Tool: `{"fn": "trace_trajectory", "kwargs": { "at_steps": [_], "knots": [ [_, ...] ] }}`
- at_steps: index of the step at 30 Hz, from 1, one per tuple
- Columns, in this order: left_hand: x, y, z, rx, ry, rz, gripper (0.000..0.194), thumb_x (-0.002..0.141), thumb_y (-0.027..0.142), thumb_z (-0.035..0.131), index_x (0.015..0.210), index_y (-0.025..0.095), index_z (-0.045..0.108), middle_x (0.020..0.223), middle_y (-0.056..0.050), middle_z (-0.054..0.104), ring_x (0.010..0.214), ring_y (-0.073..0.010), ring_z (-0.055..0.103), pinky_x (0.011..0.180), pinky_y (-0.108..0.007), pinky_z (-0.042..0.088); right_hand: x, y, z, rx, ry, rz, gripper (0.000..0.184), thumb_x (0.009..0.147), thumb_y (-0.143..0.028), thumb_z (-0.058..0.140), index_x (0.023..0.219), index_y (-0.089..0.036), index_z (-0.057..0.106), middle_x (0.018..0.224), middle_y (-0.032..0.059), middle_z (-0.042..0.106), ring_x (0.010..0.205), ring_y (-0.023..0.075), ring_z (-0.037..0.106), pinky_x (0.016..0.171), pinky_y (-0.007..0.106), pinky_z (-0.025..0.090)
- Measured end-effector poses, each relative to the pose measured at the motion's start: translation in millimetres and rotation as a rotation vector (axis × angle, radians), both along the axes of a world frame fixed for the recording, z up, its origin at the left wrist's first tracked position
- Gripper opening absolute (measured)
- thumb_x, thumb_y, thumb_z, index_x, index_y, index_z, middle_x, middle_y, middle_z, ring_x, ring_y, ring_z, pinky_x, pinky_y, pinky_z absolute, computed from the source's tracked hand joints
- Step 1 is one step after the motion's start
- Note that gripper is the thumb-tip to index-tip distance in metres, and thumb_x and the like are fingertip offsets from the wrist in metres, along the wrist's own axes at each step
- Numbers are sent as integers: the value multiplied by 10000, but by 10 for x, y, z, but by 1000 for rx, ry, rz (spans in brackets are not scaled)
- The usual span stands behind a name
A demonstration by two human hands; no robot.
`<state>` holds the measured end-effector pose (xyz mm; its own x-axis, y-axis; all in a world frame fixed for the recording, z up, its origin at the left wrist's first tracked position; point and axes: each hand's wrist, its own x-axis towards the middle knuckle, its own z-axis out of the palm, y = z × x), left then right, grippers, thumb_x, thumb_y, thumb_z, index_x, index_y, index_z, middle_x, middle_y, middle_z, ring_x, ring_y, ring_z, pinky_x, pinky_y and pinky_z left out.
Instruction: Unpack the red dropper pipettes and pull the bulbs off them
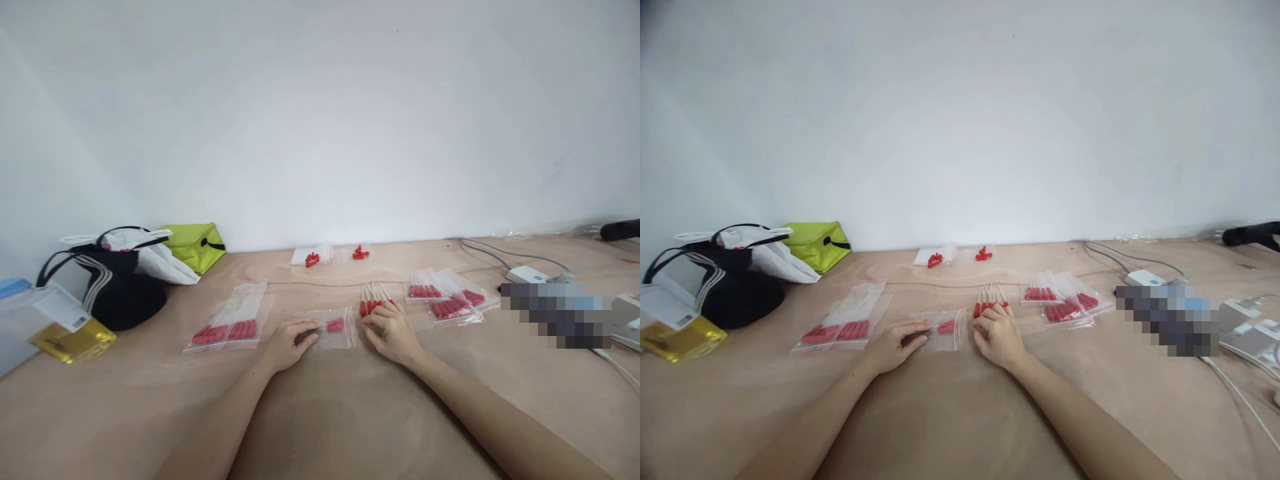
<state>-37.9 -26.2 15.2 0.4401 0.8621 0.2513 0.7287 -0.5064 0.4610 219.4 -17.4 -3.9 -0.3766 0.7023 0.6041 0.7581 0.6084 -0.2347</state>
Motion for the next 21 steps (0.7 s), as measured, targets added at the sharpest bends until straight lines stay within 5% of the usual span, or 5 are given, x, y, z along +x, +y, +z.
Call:
{"fn": "trace_trajectory", "kwargs": {
  "at_steps": [7, 13, 21],
  "knots": [
    [17, -10, 0, -37, -45, -6, 211, 772, 309, 533, 930, 231, 650, 970, -19, 668, 951, -161, 585, 861, -318, 444, -243, -17, 25, -177, -52, 24, 153, 773, -369, 547, 847, -289, 655, 726, 6, 602, 720, 150, 471, 666, 298, 267],
    [45, -15, 45, -107, 25, -65, 326, 779, 324, 530, 1096, 257, 572, 1150, -21, 588, 1106, -175, 500, 961, -374, 369, -416, -10, 69, -195, -166, -9, 239, 706, -461, 609, 776, -233, 619, 815, 28, 583, 810, 179, 482, 671, 304, 284],
    [25, 0, 33, -141, 98, -89, 408, 822, 386, 471, 1212, 266, 465, 1281, -24, 471, 1213, -173, 388, 1057, -423, 207, -407, -40, 66, -326, 39, 99, 152, 672, -255, 645, 759, -189, 539, 684, -7, 573, 714, 150, 505, 670, 289, 352]
  ]
}}
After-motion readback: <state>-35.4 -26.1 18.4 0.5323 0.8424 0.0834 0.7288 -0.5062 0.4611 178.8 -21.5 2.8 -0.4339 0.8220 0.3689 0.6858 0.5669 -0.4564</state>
